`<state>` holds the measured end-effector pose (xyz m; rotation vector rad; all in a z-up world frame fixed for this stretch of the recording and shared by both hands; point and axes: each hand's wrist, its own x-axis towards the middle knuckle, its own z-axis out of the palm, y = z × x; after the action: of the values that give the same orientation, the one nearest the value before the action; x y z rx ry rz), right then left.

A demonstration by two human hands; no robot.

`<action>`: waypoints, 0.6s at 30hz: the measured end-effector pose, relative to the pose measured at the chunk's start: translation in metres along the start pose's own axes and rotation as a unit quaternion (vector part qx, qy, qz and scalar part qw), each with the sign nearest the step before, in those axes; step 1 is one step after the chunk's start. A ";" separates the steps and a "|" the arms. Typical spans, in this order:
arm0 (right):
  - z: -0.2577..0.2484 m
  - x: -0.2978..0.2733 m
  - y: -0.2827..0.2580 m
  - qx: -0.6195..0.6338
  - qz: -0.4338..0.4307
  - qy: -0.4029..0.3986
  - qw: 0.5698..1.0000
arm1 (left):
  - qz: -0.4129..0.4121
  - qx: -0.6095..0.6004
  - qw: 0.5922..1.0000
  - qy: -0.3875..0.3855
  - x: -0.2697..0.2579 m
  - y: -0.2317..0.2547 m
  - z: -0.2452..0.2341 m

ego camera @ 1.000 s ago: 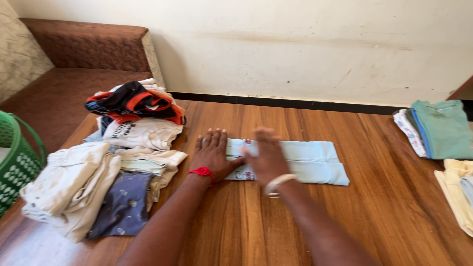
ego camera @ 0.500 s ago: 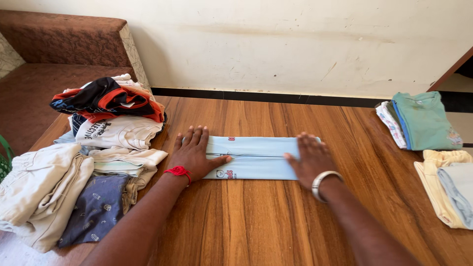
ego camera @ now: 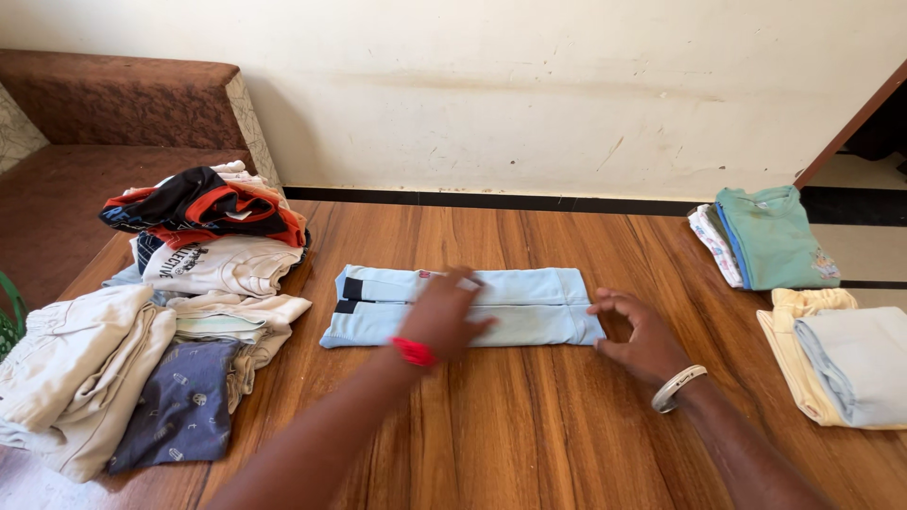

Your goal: The person folds a light blue t-shirt on a wooden table. They smooth the fabric, fold the sleeves inward, and fold the shirt into a compact rectangle. The folded shirt is placed on a stack of other folded clothes.

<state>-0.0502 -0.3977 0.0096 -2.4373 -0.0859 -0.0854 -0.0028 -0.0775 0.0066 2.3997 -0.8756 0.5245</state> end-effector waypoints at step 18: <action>0.000 -0.002 -0.004 -0.188 -0.025 0.053 0.980 | -0.019 -0.145 0.978 -0.152 0.024 0.064 0.056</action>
<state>-0.0524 -0.3946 0.0125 -2.8019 -0.0896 -0.2754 -0.0192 -0.1641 -0.0030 2.2498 -0.9571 0.0079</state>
